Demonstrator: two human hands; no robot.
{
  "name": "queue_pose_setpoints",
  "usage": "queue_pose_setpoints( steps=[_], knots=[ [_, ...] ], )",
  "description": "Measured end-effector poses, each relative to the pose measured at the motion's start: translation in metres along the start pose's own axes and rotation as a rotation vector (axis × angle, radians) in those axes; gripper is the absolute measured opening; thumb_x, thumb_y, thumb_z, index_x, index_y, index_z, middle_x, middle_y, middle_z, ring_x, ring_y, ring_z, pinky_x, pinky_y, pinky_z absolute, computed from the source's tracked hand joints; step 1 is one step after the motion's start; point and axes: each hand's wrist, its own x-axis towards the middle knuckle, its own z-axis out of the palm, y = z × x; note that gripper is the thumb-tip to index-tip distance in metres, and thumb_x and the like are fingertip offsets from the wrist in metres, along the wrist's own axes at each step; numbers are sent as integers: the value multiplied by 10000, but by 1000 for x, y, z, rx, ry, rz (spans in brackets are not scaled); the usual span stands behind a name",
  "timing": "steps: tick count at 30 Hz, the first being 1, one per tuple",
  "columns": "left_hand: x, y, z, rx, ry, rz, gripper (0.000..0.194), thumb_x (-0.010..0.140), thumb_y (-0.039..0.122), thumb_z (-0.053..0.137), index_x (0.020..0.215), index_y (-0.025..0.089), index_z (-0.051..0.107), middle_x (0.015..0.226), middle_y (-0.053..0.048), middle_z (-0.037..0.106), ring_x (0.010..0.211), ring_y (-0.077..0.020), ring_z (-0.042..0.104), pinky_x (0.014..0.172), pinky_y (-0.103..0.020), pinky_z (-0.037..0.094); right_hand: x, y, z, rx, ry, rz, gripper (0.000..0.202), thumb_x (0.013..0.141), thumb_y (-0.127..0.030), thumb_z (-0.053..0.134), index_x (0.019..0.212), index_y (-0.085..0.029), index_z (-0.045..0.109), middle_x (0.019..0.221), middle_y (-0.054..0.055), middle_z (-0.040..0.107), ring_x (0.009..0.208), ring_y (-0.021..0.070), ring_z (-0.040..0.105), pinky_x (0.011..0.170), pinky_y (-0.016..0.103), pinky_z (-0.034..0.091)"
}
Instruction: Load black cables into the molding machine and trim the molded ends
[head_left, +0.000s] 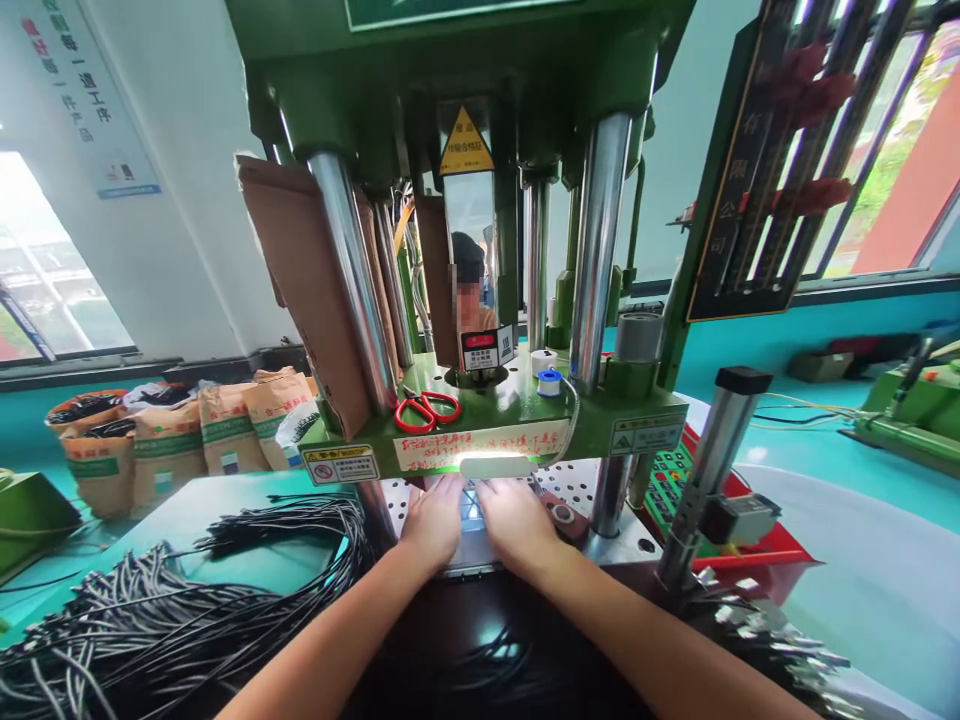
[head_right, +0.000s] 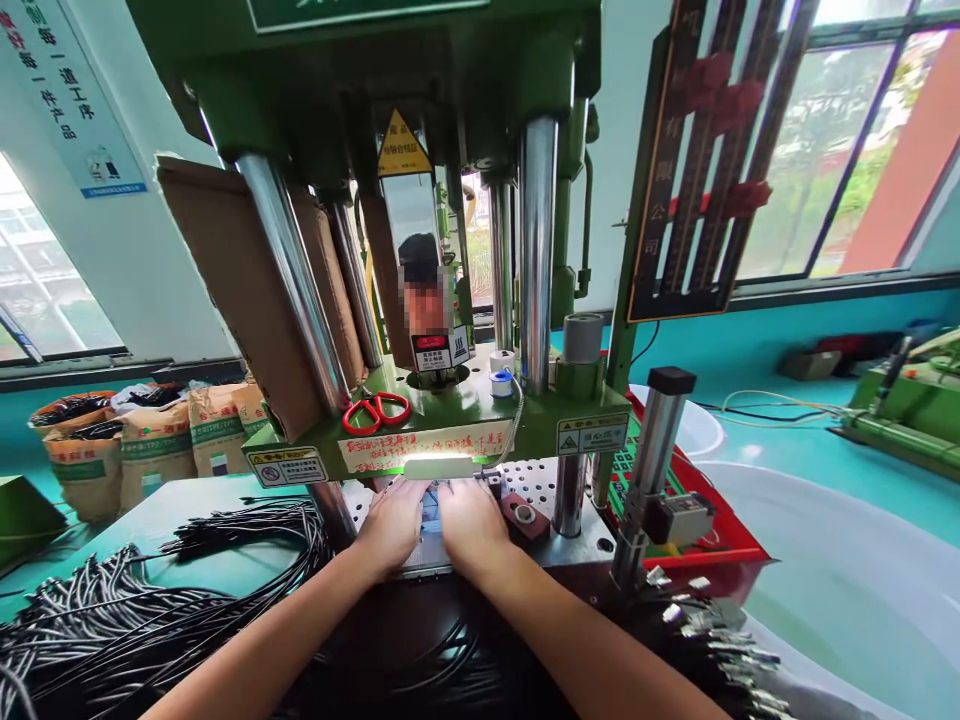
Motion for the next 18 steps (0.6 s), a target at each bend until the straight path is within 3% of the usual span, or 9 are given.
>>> queue_pose_setpoints(
  steps=[3, 6, 9, 13, 18],
  knots=[
    [2, -7, -1, 2, -7, 0, 455, 828, 102, 378, 1238, 214, 540, 1302, -85, 569, 1211, -278, 483, 959, -448, 372, 14, -11, 5, -71, -23, 10, 220, 903, -141, 471, 1001, -101, 665, 995, 158, 678, 965, 281, 598, 874, 416, 434],
    [4, -14, 1, -16, -14, -12, 508, 771, 82, 428, 1247, 225, 535, 1287, -84, 583, 1204, -276, 490, 981, -437, 360, 27, -17, 11, -115, -65, 43, 178, 928, -207, 507, 954, -117, 659, 929, 89, 691, 892, 217, 634, 842, 405, 476],
    [5, -19, 5, -44, -21, -31, 537, 780, 110, 455, 1300, 243, 484, 1253, -76, 607, 1190, -251, 503, 1000, -399, 361, 34, -25, 18, -138, -87, 67, 195, 918, -287, 560, 951, -116, 648, 935, 61, 683, 878, 183, 643, 834, 392, 501],
    [8, -25, 8, -68, -37, -35, 509, 799, 169, 487, 1299, 261, 476, 1192, -53, 642, 1146, -231, 537, 1007, -376, 372, 37, -35, 23, -156, -84, 85, 185, 916, -278, 565, 962, -116, 643, 935, 58, 676, 864, 180, 644, 817, 386, 515],
    [14, -17, 9, -83, -4, -42, 441, 794, 134, 445, 1213, 229, 544, 1192, -67, 634, 1141, -220, 545, 1008, -361, 381, 32, -26, 16, -172, -59, 100, 189, 920, -273, 558, 994, -116, 635, 970, 60, 671, 901, 188, 640, 841, 400, 507]
  ],
)
